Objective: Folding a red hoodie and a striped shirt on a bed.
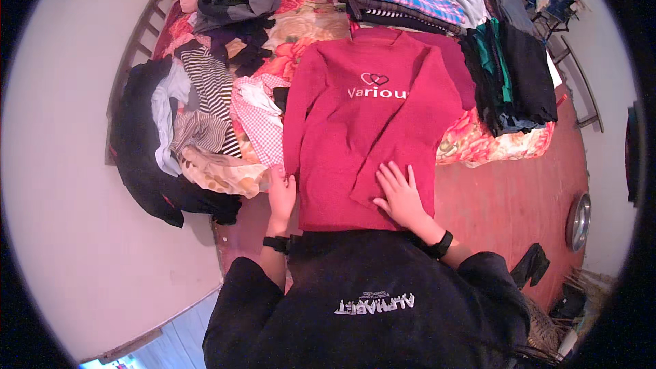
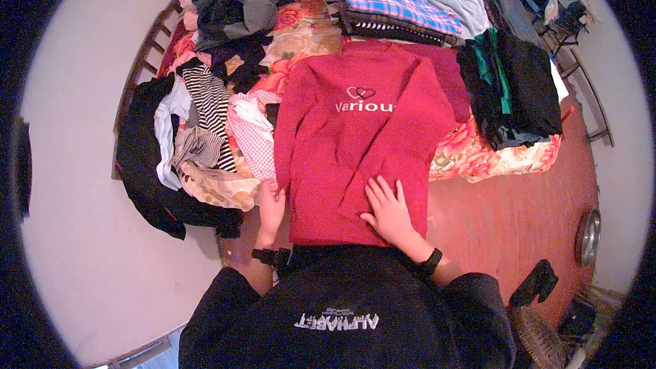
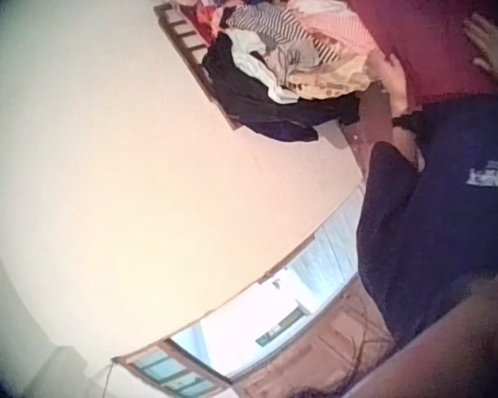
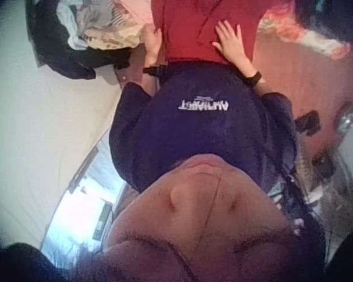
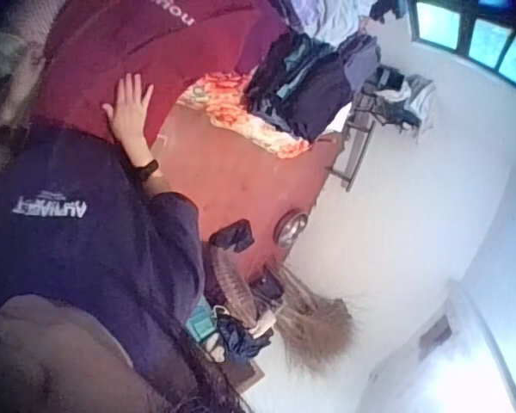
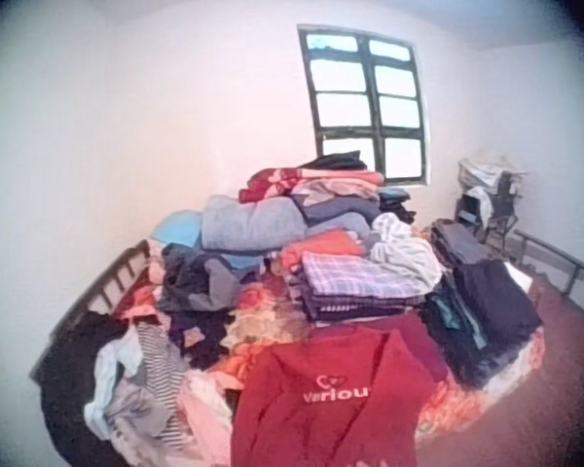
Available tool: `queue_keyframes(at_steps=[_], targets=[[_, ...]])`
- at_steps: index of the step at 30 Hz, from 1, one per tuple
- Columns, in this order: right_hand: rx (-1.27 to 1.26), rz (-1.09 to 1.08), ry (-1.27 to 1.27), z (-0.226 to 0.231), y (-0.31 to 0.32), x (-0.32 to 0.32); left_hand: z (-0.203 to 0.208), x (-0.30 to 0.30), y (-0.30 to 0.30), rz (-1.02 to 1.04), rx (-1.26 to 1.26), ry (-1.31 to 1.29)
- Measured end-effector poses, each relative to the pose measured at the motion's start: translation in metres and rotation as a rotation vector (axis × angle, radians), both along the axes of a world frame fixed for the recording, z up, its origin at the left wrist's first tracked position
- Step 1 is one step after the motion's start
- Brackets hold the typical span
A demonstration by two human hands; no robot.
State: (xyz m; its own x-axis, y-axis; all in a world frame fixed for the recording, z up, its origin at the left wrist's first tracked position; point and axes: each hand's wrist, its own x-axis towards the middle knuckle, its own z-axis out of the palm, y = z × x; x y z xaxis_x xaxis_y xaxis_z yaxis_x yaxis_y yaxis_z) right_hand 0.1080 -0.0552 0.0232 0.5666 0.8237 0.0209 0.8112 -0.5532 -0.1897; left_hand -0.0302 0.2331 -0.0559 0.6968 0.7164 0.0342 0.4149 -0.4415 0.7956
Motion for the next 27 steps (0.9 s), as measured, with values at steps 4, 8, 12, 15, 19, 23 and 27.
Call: queue_keyframes(at_steps=[4,8,12,15,19,23,27], targets=[[-0.052,0.124,0.035,0.0,-0.003,-0.011,-0.027,-0.004,0.021,-0.026,-0.057,-0.054],[-0.034,0.151,0.071,-0.002,-0.002,-0.011,-0.043,0.004,0.026,-0.027,-0.061,-0.046],[0.0,0.129,0.099,-0.004,-0.002,-0.011,-0.036,0.009,0.023,0.03,-0.006,-0.041],[0.046,0.121,0.102,-0.006,-0.003,-0.01,-0.018,0.005,0.026,0.096,-0.001,-0.109],[0.084,0.134,0.135,-0.004,-0.006,-0.004,0.045,0.005,0.048,0.174,0.154,-0.288],[0.182,0.145,0.371,0.016,0.005,0.012,0.125,0.019,0.06,0.224,0.139,-0.227],[0.439,0.158,0.745,0.07,0.043,0.019,0.161,0.034,0.047,0.102,0.102,-0.243]])
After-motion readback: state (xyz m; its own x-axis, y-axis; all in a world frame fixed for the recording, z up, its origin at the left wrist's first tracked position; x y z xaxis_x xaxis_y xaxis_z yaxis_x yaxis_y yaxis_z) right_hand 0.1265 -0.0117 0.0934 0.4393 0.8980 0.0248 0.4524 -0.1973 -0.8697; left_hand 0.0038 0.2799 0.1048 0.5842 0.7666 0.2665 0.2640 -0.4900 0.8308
